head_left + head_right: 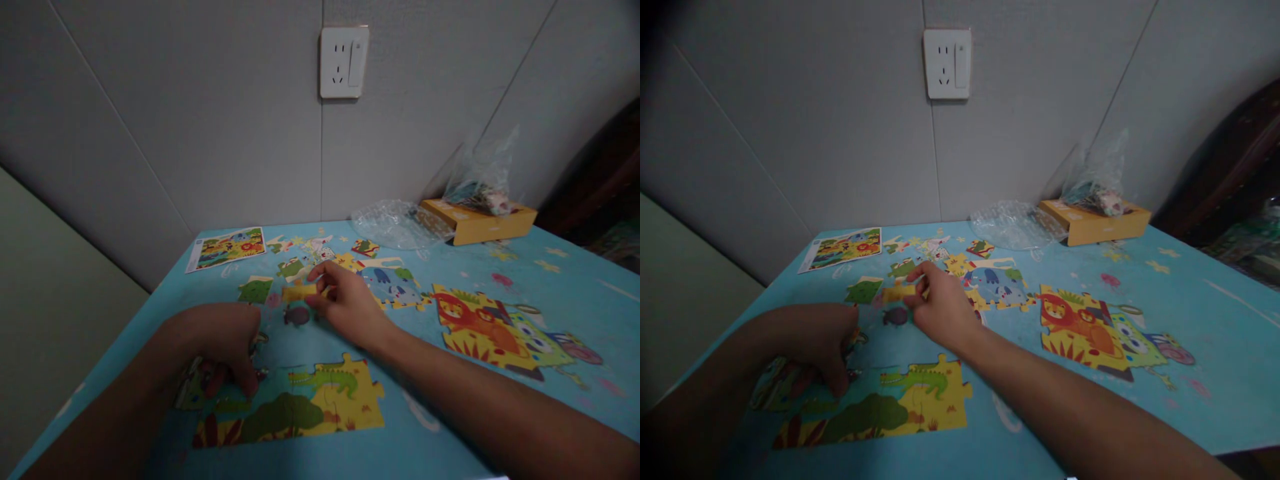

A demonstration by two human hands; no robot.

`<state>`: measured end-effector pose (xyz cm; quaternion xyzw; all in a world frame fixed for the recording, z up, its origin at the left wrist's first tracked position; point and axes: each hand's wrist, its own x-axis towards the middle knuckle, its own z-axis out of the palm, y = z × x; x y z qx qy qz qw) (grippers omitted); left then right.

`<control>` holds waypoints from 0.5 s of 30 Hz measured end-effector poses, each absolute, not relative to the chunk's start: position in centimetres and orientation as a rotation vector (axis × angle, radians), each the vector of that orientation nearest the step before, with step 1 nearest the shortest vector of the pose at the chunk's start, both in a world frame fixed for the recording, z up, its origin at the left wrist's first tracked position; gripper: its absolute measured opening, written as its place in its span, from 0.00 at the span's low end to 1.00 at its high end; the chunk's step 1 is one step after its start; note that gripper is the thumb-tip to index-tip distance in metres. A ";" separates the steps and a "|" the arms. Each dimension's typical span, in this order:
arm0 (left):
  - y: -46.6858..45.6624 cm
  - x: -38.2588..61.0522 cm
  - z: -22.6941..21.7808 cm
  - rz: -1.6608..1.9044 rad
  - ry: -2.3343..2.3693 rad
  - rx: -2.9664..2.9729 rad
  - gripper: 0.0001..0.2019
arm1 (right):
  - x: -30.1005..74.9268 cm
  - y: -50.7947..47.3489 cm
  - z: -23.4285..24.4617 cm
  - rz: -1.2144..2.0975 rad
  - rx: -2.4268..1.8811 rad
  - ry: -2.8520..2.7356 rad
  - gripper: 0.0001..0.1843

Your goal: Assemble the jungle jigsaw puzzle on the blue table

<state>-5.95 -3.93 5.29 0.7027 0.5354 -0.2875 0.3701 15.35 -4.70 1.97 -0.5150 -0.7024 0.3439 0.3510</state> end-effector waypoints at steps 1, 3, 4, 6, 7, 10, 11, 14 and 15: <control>-3.8 -6.0 5.3 -0.723 1.353 1.825 0.17 | 16.1 -4.1 2.4 0.884 -1.366 -1.782 0.15; -3.4 -5.9 5.3 -0.621 1.288 1.908 0.17 | 17.7 -3.1 3.2 0.949 -1.454 -1.749 0.13; -3.0 -5.7 5.2 -0.518 1.264 1.978 0.18 | 18.4 -2.7 3.6 1.041 -1.516 -1.742 0.11; -2.3 -5.3 4.7 -0.186 1.254 2.177 0.18 | 19.4 -2.3 4.0 1.245 -1.597 -1.737 0.08; -2.0 -5.1 4.3 0.012 1.254 2.285 0.17 | 19.6 -2.2 4.2 1.341 -1.618 -1.741 0.07; -1.3 -4.3 2.8 0.423 1.100 2.544 0.14 | 19.8 -2.4 4.1 1.532 -1.645 -1.817 0.06; -1.3 -4.1 2.2 0.481 1.004 2.604 0.15 | 19.7 -2.5 4.1 1.543 -1.666 -1.867 0.06; -1.4 -3.8 1.0 0.464 0.769 2.624 0.19 | 19.7 -2.7 3.9 1.282 -1.706 -2.120 0.05; -1.5 -3.7 0.8 0.431 0.740 2.593 0.19 | 19.7 -2.7 3.8 1.152 -1.696 -2.199 0.05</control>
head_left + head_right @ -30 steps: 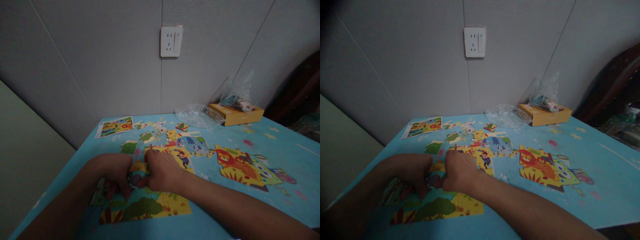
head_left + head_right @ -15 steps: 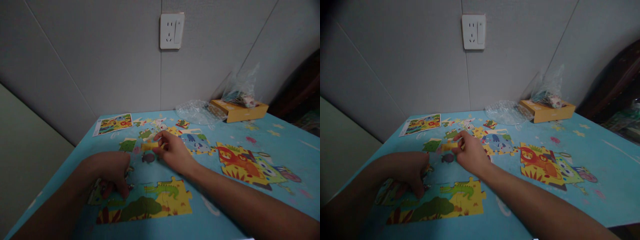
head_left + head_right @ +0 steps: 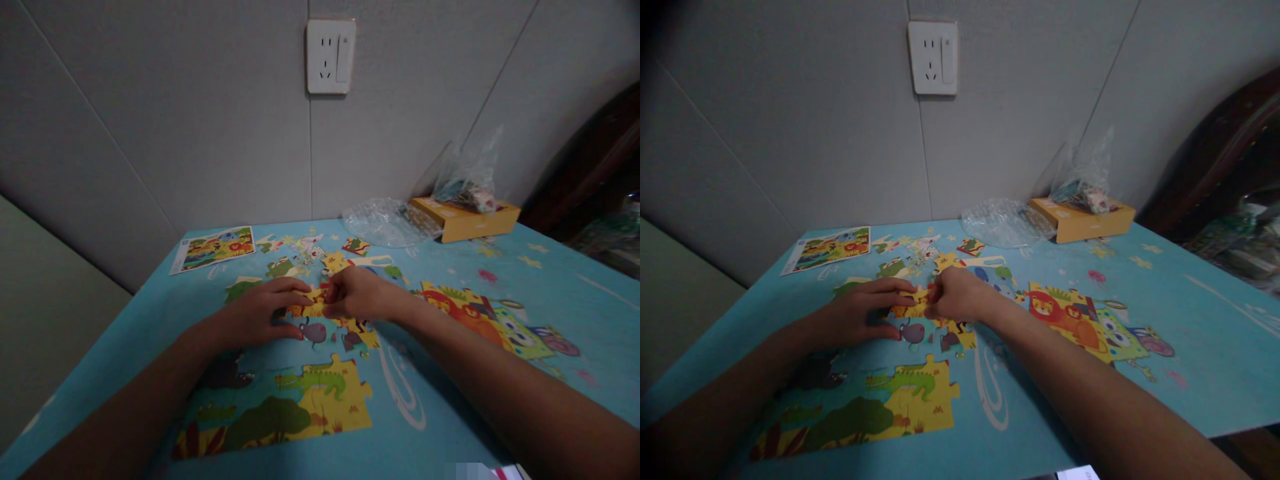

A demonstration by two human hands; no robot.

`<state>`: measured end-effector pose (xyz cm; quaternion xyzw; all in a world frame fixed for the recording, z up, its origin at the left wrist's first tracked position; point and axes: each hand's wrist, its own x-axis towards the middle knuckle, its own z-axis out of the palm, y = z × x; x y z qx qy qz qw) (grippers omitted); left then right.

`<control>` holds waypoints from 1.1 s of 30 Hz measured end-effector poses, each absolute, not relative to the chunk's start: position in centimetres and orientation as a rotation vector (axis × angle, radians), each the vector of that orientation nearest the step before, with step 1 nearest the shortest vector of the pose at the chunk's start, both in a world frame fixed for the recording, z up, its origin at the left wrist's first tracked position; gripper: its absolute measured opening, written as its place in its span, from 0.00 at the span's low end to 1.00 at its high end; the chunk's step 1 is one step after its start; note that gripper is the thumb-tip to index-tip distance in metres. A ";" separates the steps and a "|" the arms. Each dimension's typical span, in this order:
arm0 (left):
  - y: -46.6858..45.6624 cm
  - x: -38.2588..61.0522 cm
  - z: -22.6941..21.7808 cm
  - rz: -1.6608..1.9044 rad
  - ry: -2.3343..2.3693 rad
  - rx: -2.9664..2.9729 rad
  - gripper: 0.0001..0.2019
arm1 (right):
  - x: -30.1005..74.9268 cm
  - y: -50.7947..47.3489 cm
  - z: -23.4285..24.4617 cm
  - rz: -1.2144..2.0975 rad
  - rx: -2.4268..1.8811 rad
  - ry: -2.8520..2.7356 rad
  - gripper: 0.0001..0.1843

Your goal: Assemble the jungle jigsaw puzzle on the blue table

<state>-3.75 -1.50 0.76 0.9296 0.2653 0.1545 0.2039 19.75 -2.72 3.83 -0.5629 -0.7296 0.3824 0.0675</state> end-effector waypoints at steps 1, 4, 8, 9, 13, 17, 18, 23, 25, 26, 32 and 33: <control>-1.5 -3.7 0.6 0.405 0.731 2.561 0.20 | 19.8 -2.7 3.8 1.046 -1.672 -2.256 0.05; -1.5 -3.7 0.2 0.390 0.762 2.500 0.19 | 19.8 -2.5 3.5 0.954 -1.622 -2.295 0.05; -1.3 -3.5 -0.1 0.423 0.793 2.517 0.16 | 20.3 -1.9 3.3 0.944 -1.569 -2.324 0.07; -1.3 -3.5 -0.2 0.424 0.806 2.526 0.16 | 20.6 -1.7 3.4 0.893 -1.566 -2.350 0.07; -0.7 -3.9 -0.5 0.463 0.895 2.573 0.16 | 23.0 -0.6 4.4 0.443 -1.588 -2.469 0.11; 0.3 -4.8 -0.8 0.508 1.034 2.611 0.17 | 25.4 -0.2 5.2 0.451 -1.450 -2.689 0.29; 0.5 -5.0 -0.8 0.510 1.051 2.616 0.17 | 25.8 -0.2 5.3 0.516 -1.435 -2.722 0.33; 0.0 -5.2 -0.5 0.451 0.839 2.695 0.18 | 26.6 -0.2 4.7 0.706 -1.455 -2.752 0.50; -0.4 -5.0 -0.4 0.421 0.744 2.708 0.19 | 26.8 -0.2 4.4 0.739 -1.474 -2.748 0.53; -0.5 -4.9 -0.4 0.418 0.732 2.702 0.19 | 26.9 -0.2 4.4 0.747 -1.474 -2.746 0.53; -0.4 -4.6 -0.6 0.452 0.790 2.667 0.15 | 26.8 0.0 4.6 0.730 -1.472 -2.749 0.48; -0.4 -4.6 -0.7 0.460 0.790 2.673 0.15 | 26.8 0.1 4.7 0.718 -1.474 -2.757 0.48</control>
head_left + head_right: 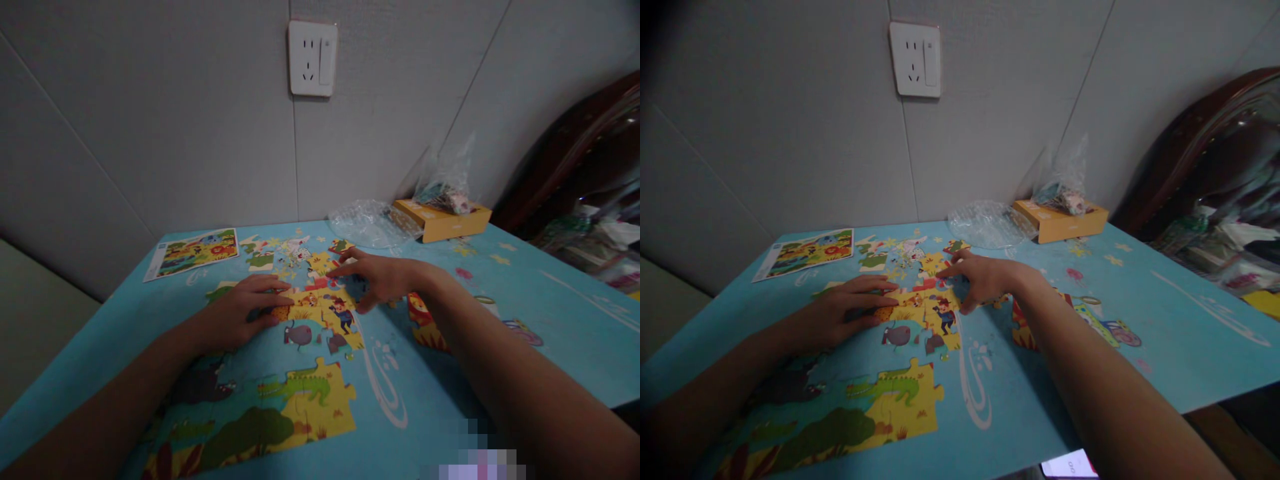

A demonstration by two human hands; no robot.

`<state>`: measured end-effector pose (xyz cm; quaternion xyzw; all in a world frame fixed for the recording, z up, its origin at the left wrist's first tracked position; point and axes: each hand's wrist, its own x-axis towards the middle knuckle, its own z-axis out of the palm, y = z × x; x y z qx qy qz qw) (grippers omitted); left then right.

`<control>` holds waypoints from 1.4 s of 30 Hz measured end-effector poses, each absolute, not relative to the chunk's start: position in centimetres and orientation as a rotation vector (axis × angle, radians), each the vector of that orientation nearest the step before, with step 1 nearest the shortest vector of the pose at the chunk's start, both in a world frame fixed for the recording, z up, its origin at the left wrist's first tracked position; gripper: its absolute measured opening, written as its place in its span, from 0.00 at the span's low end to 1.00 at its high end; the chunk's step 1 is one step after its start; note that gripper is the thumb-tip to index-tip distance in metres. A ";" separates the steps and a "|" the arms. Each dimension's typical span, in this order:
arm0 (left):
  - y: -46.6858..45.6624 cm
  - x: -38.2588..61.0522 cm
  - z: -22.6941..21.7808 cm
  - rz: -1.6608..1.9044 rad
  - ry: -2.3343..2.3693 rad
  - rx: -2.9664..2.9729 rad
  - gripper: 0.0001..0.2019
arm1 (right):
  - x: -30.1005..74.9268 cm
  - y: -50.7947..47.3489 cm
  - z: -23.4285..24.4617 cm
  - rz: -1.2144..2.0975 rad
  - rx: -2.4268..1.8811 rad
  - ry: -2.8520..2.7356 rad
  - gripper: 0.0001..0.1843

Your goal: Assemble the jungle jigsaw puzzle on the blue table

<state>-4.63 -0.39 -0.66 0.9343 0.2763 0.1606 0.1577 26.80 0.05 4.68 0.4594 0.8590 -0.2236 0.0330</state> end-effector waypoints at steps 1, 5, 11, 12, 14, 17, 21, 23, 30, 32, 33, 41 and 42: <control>-0.4 -4.6 -0.7 0.470 0.794 2.681 0.15 | 26.7 0.1 4.7 -0.674 1.414 2.649 0.48; -0.2 -4.5 -0.8 0.535 0.824 2.704 0.14 | 26.6 0.2 4.6 -0.640 1.401 2.698 0.42; 0.2 -4.4 -0.8 0.586 0.836 2.736 0.14 | 26.6 0.7 4.0 -0.566 1.382 2.787 0.38; 0.2 -4.4 -0.8 0.594 0.829 2.738 0.14 | 26.6 0.8 3.9 -0.546 1.373 2.810 0.37; 0.1 -4.3 -0.8 0.602 0.794 2.737 0.14 | 26.6 0.9 3.5 -0.508 1.373 2.860 0.33; -0.2 -4.2 -0.9 0.578 0.710 2.728 0.15 | 26.3 1.2 2.6 -0.461 1.446 2.907 0.31; -0.5 -4.1 -1.1 0.579 0.638 2.721 0.15 | 25.3 1.3 1.7 -0.360 1.550 2.955 0.32; -0.7 -4.0 -1.0 0.585 0.626 2.721 0.14 | 24.7 1.1 1.7 -0.334 1.504 3.023 0.27; -1.3 -3.6 0.0 0.561 0.599 2.707 0.12 | 22.7 -0.2 1.9 -0.530 1.065 3.228 0.16; -1.4 -3.6 0.0 0.552 0.592 2.701 0.12 | 22.5 -0.3 1.9 -0.580 1.035 3.208 0.13; -1.5 -3.7 0.0 0.548 0.592 2.698 0.12 | 22.4 -0.4 1.9 -0.600 1.017 3.203 0.12; -1.6 -3.6 0.1 0.531 0.599 2.697 0.11 | 22.1 -0.5 2.2 -0.679 0.935 3.249 0.05; -1.6 -3.6 0.1 0.533 0.600 2.698 0.11 | 22.1 -0.5 2.1 -0.685 0.930 3.256 0.04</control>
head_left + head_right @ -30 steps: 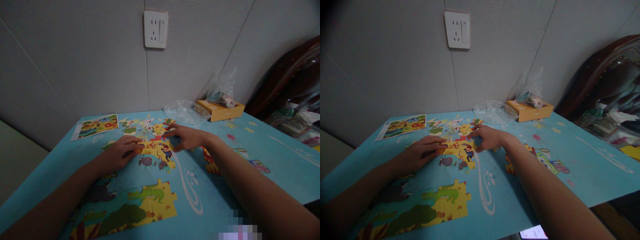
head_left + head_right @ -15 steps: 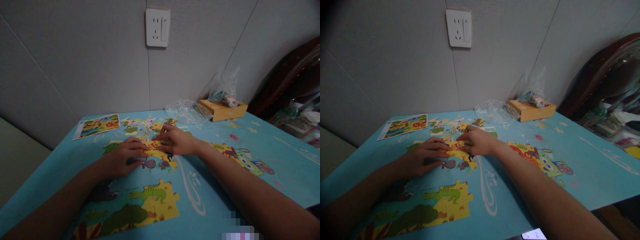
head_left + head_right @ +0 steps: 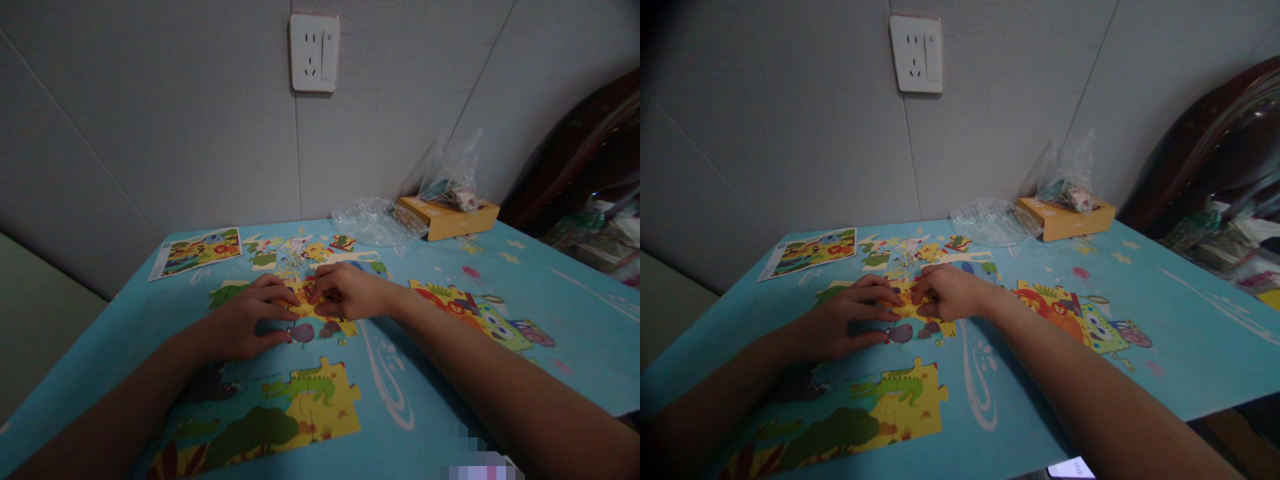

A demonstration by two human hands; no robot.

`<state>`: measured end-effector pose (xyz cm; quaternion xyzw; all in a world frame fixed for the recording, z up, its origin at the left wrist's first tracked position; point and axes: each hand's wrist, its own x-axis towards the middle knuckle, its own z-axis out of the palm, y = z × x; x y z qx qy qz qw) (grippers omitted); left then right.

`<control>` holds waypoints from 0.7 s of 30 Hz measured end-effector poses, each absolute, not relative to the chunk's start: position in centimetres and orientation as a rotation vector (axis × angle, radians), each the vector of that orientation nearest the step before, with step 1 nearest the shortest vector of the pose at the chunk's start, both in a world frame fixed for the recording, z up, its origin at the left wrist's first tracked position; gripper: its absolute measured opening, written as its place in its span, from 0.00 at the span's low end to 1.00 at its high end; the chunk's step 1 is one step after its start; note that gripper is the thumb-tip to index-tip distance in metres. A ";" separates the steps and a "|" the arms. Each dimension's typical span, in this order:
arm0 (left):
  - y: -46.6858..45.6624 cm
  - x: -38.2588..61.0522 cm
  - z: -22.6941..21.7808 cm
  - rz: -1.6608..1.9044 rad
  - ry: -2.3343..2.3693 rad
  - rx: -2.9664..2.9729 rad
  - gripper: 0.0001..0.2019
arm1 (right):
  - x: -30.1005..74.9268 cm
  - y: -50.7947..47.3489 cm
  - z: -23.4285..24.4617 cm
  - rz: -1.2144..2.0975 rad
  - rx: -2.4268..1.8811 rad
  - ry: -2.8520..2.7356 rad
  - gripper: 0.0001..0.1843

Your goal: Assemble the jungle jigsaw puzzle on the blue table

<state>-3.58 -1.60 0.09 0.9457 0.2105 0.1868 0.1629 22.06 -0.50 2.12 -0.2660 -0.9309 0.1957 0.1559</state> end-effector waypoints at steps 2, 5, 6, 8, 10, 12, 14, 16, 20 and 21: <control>-1.7 -3.6 0.1 0.530 0.608 2.699 0.12 | 22.1 -0.5 1.9 0.556 -0.731 -2.661 0.03; -1.7 -3.6 0.2 0.530 0.621 2.697 0.12 | 22.0 -0.4 1.7 0.546 -0.687 -2.660 0.05; -1.7 -3.6 0.2 0.529 0.618 2.695 0.12 | 22.0 -0.5 1.7 0.548 -0.685 -2.661 0.06; -1.8 -3.6 0.2 0.525 0.606 2.688 0.12 | 21.9 -0.6 1.7 0.554 -0.689 -2.669 0.08; -1.8 -3.5 0.3 0.517 0.601 2.677 0.13 | 21.8 -0.6 1.8 0.561 -0.700 -2.681 0.10; -1.8 -3.5 0.3 0.514 0.605 2.665 0.13 | 21.7 -0.7 1.8 0.569 -0.710 -2.684 0.10; -1.8 -3.4 0.4 0.527 0.601 2.662 0.11 | 21.7 -0.7 1.8 0.577 -0.725 -2.684 0.10; -1.5 -3.4 0.3 0.563 0.595 2.676 0.09 | 21.6 -0.7 1.8 0.580 -0.734 -2.681 0.10; 0.0 -4.3 -0.1 0.722 0.728 2.715 0.09 | 21.4 -0.8 1.7 0.542 -0.724 -2.709 0.11; 0.5 -4.7 -0.3 0.766 0.792 2.718 0.09 | 21.3 -0.9 1.7 0.526 -0.748 -2.717 0.11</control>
